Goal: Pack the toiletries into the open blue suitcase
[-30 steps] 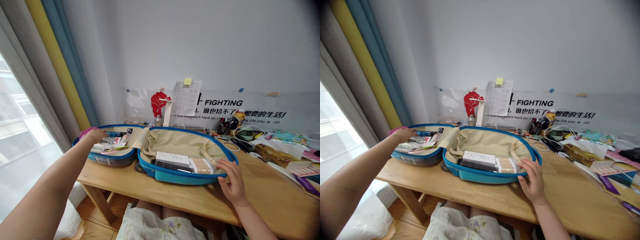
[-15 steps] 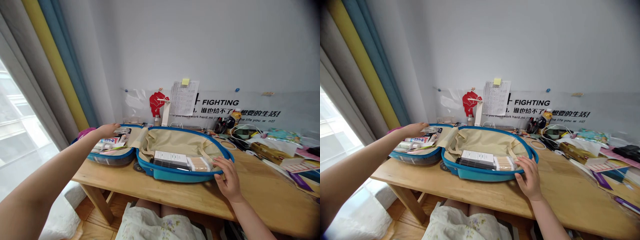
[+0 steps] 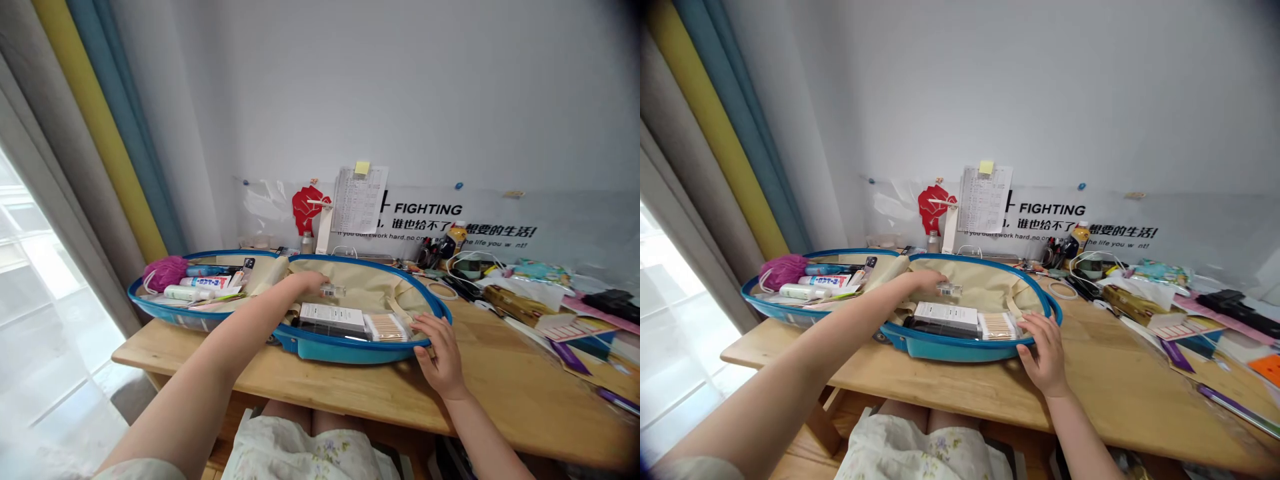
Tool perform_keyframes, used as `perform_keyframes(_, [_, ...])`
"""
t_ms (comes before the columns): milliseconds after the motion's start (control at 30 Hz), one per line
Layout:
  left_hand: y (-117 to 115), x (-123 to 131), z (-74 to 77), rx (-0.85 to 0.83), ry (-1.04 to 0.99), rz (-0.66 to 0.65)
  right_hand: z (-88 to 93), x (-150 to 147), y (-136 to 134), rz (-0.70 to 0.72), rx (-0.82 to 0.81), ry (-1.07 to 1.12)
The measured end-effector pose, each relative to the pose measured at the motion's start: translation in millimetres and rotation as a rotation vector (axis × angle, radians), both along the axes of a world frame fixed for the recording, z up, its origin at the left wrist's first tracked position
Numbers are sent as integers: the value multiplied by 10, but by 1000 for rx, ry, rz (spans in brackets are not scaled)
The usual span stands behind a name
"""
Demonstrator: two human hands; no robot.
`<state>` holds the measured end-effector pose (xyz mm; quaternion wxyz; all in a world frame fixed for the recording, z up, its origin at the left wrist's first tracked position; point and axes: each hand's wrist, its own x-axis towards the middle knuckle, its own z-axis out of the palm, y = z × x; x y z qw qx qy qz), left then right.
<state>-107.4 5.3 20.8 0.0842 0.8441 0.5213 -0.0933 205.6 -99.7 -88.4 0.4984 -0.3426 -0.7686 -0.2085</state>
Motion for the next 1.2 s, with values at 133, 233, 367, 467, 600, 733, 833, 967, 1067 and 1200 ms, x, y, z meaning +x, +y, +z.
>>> perform_keyframes(133, [65,-57,-143,-64,22,31,4,2,0,4,-10,8])
perform_keyframes(233, [100,-98,-204,-107,32,29,0,3,3,12,-22,9])
perform_keyframes(367, [143,-111,-258,-134,31,29,-14,5,7,8,-23,22])
perform_keyframes(467, [162,-109,-288,-144,24,30,-20,10,11,5,-37,20])
perform_keyframes(600, [166,-106,-308,-161,19,37,-24,21,11,10,-35,17])
perform_keyframes(733, [120,-84,-296,-146,-5,57,-31,31,13,18,-46,21])
perform_keyframes(833, [55,-58,-221,-85,-62,72,-38,33,23,19,-44,27])
perform_keyframes(967, [-40,-223,37,78,-169,101,-44,29,38,22,-34,42])
perform_keyframes(1067, [-155,-692,280,199,-175,180,-45,29,42,21,-41,37])
perform_keyframes(1200, [-452,-1641,451,289,-25,395,-43,26,43,30,-32,32])
